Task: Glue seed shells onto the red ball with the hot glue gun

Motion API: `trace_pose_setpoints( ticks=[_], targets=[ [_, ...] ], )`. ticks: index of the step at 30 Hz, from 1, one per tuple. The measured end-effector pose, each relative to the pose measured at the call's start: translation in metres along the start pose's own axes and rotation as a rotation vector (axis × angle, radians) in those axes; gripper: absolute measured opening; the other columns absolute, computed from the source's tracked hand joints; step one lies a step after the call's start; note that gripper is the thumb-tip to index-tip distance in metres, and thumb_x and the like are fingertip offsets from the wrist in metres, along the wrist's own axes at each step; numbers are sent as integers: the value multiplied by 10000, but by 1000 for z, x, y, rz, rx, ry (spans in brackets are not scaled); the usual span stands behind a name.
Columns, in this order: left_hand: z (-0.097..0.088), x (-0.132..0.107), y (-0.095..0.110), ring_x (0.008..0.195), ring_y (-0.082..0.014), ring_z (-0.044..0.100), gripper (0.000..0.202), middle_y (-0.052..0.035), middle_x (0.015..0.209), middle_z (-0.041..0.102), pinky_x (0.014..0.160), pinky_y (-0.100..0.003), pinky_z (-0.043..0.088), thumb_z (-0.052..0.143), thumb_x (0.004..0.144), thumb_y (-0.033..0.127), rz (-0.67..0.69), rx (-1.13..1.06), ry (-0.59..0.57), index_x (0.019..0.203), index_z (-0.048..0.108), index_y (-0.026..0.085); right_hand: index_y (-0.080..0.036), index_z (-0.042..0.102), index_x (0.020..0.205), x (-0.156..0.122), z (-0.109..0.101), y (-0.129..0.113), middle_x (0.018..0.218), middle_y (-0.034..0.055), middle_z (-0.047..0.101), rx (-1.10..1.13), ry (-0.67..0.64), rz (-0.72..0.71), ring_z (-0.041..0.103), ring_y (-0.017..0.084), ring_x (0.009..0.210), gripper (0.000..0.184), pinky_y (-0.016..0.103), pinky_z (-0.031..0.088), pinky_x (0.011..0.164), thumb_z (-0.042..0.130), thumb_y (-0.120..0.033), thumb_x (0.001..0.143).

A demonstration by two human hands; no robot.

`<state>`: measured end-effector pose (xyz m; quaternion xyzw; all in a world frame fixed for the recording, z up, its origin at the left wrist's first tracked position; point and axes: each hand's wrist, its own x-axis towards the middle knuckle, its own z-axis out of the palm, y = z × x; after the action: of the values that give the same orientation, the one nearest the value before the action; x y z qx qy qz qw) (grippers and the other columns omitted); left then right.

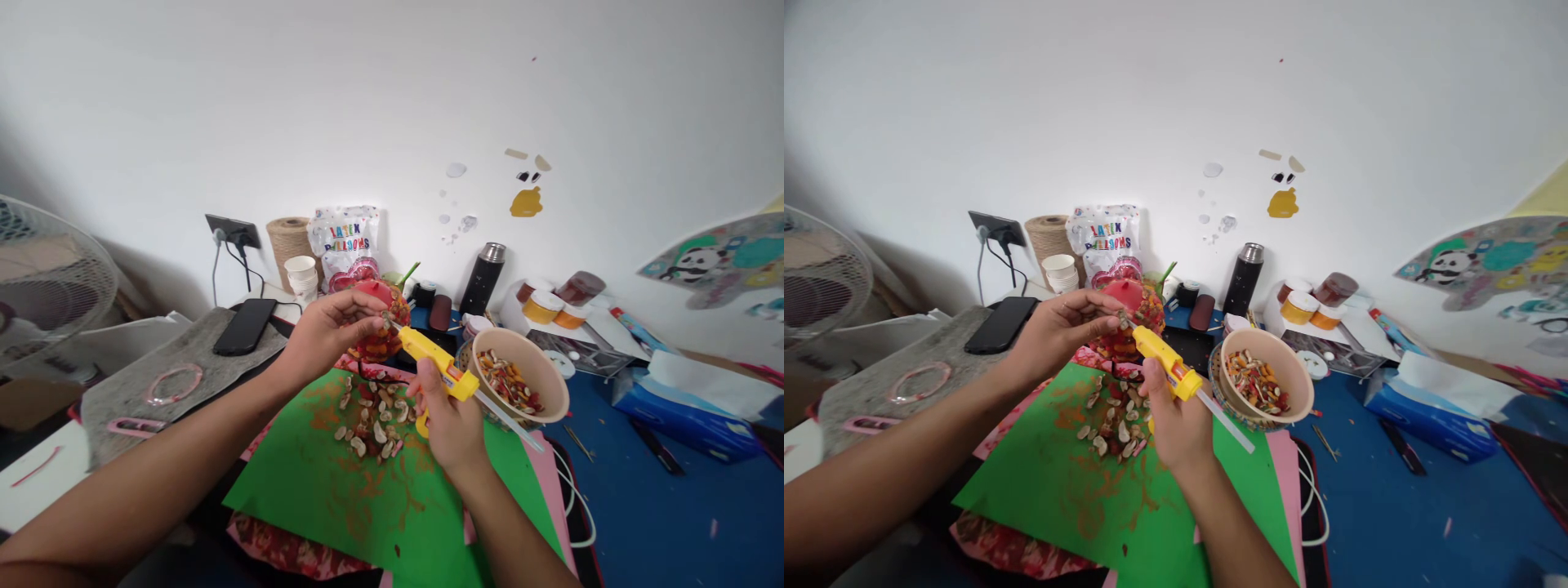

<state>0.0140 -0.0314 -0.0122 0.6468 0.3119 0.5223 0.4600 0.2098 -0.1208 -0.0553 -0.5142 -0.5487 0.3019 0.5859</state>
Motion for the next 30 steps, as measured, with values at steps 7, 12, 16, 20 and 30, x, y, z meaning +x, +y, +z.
trace_pose_setpoints(
  ticks=[7,12,16,20,30],
  targets=[
    [-1,0,1,869,-192,800,265,-64,983,875,801,-272,665,926,844,373,31,129,36,1055,894,217,-216,688,628,0,1,0,523,-4,557,13,-1,-10,517,147,483,722,281,437,497,581,-840,974],
    [-1,0,2,854,-210,810,268,-69,956,876,789,-298,682,933,828,383,15,92,43,1015,873,201,-212,689,631,-1,1,1,522,-12,539,19,5,14,485,136,467,732,276,414,472,585,-858,960],
    [0,0,1,880,-212,819,244,-71,977,880,810,-304,688,935,825,356,24,80,24,1002,861,205,-210,691,633,0,1,0,521,-14,533,16,10,26,473,133,458,738,276,404,459,584,-867,953],
    [0,0,-1,889,-204,823,228,-63,981,882,817,-294,683,931,830,343,23,71,23,1005,858,215,-215,682,627,0,1,-2,519,-9,537,11,11,24,481,141,460,741,280,402,453,579,-877,945],
    [0,0,-1,911,-224,832,266,-70,992,881,847,-329,692,936,834,377,15,71,10,1021,846,211,-220,667,621,0,1,-3,518,-23,508,16,11,33,461,136,466,731,286,407,481,584,-871,942]
  ],
)
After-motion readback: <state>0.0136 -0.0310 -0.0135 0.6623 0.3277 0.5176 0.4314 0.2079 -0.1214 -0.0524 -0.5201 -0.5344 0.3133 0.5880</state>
